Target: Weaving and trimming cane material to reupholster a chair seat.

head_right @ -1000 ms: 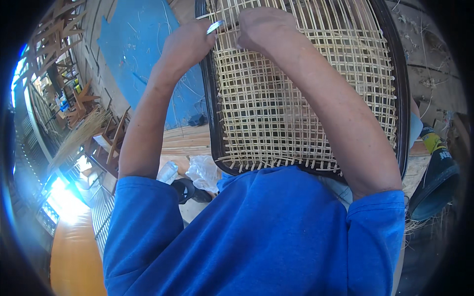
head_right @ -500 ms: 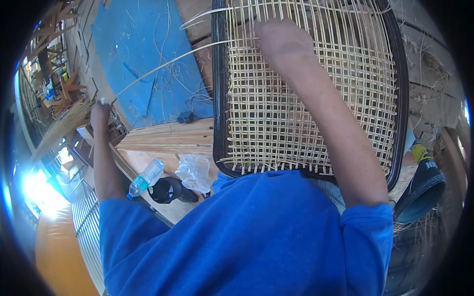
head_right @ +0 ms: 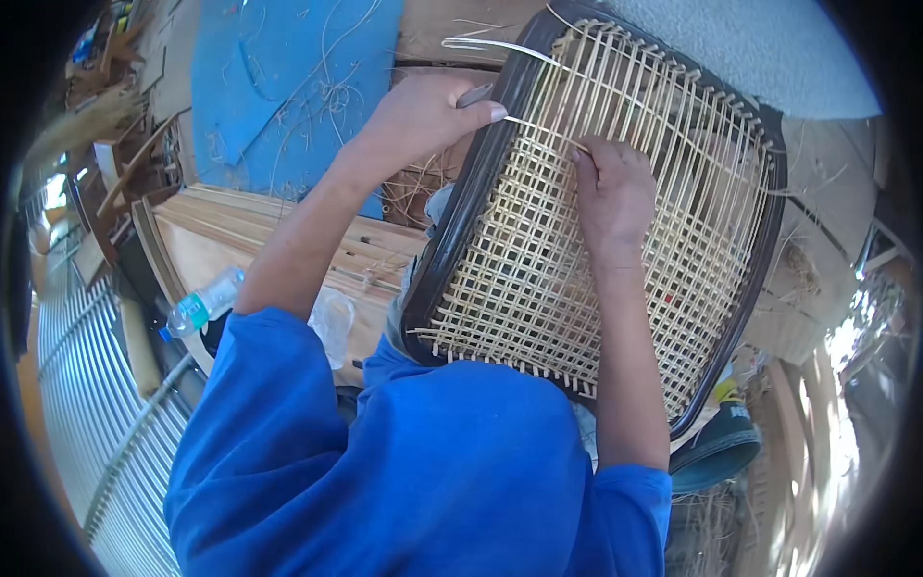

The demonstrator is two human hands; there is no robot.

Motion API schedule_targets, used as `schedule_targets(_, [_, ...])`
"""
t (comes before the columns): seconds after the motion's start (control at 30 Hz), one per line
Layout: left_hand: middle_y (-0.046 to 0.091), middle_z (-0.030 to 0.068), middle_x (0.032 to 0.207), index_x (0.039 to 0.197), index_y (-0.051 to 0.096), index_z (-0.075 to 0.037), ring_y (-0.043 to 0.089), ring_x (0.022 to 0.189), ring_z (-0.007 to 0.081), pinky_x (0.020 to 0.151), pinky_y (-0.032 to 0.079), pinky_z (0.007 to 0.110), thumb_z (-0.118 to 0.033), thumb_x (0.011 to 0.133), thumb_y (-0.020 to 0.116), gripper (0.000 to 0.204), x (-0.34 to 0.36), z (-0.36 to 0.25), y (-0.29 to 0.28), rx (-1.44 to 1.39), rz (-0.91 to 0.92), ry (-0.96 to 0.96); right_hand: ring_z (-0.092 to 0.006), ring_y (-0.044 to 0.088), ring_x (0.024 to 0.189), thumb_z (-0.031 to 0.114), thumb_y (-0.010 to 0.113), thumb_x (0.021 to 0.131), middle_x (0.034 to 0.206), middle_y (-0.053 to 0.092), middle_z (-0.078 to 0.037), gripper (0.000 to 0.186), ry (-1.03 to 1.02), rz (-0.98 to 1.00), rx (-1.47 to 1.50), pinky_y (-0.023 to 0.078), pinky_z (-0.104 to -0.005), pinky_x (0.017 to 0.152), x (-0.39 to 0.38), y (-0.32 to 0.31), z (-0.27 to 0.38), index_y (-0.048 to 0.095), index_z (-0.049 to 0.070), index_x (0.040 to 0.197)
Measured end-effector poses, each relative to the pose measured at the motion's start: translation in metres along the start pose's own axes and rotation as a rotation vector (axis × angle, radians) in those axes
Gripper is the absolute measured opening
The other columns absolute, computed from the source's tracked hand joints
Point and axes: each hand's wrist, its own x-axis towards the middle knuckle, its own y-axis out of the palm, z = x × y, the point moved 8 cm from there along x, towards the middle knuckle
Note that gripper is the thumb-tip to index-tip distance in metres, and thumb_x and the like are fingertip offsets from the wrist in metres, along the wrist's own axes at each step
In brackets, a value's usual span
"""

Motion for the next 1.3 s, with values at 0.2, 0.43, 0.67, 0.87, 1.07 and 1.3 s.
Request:
schedule_targets(0.2, [0.051,0.0168,0.06,0.068,0.052,0.003,0.046,0.055,0.0292,0.055,0.038,0.039,-0.046,0.079,0.056,0.05,-0.003,0.02,-0.016,-0.02,-0.031,0.024,-0.0219,0.055,0.079,0.016,0.063,0.078,0.08,0.059,-0.007,0.012,-0.038,-0.033,0.023,0.045,-0.0311,0.071,-0.001,-0.004,0.001,0.065,0.01,0.088])
schedule_targets(0.43, [0.056,0.0153,0.065,0.088,0.06,0.0,0.055,0.063,0.0247,0.058,0.042,0.036,-0.044,0.08,0.055,0.046,-0.013,0.043,-0.039,0.103,0.063,-0.073,-0.0201,0.055,0.077,0.015,0.064,0.078,0.079,0.059,-0.006,0.012,-0.081,-0.07,0.022,0.045,-0.0295,0.069,-0.002,-0.006,0.003,0.065,0.01,0.089])
schedule_targets(0.67, [0.063,0.0128,0.082,0.094,0.062,0.001,0.059,0.075,0.0154,0.066,0.046,0.029,-0.038,0.09,0.041,0.045,-0.056,-0.024,-0.051,-0.803,-0.117,-0.158,-0.0117,0.055,0.076,0.029,0.055,0.086,0.08,0.059,-0.003,0.028,0.384,0.064,0.632,0.046,-0.0261,0.066,-0.017,-0.022,0.018,0.063,0.006,0.1])
schedule_targets(0.87, [0.063,0.0125,0.084,0.092,0.062,0.006,0.058,0.08,0.019,0.077,0.045,0.032,-0.042,0.093,0.031,0.057,-0.049,-0.07,0.0,-1.066,-0.062,0.036,-0.0089,0.052,0.063,0.038,0.052,0.087,0.076,0.055,-0.005,0.047,0.633,0.514,1.254,0.043,-0.0202,0.054,-0.054,-0.011,0.05,0.052,-0.002,0.112])
schedule_targets(1.07, [0.052,0.0247,0.11,0.112,0.049,0.004,0.05,0.102,0.0376,0.087,0.041,0.043,-0.037,0.077,0.059,0.055,-0.007,-0.033,-0.011,0.103,-0.238,0.124,-0.0057,0.042,0.045,0.035,0.048,0.089,0.065,0.049,0.0,0.036,0.788,0.272,1.066,0.032,-0.0189,0.039,-0.056,-0.05,-0.035,0.053,0.003,0.107])
schedule_targets(1.3, [0.057,0.0237,0.099,0.11,0.048,0.002,0.056,0.093,0.0366,0.081,0.043,0.043,-0.029,0.077,0.058,0.047,0.022,-0.027,0.018,0.008,0.193,-0.006,-0.0019,0.035,0.043,0.03,0.054,0.087,0.059,0.045,0.003,0.032,0.822,0.32,0.865,0.027,-0.0159,0.038,-0.033,-0.071,-0.084,0.055,0.001,0.1])
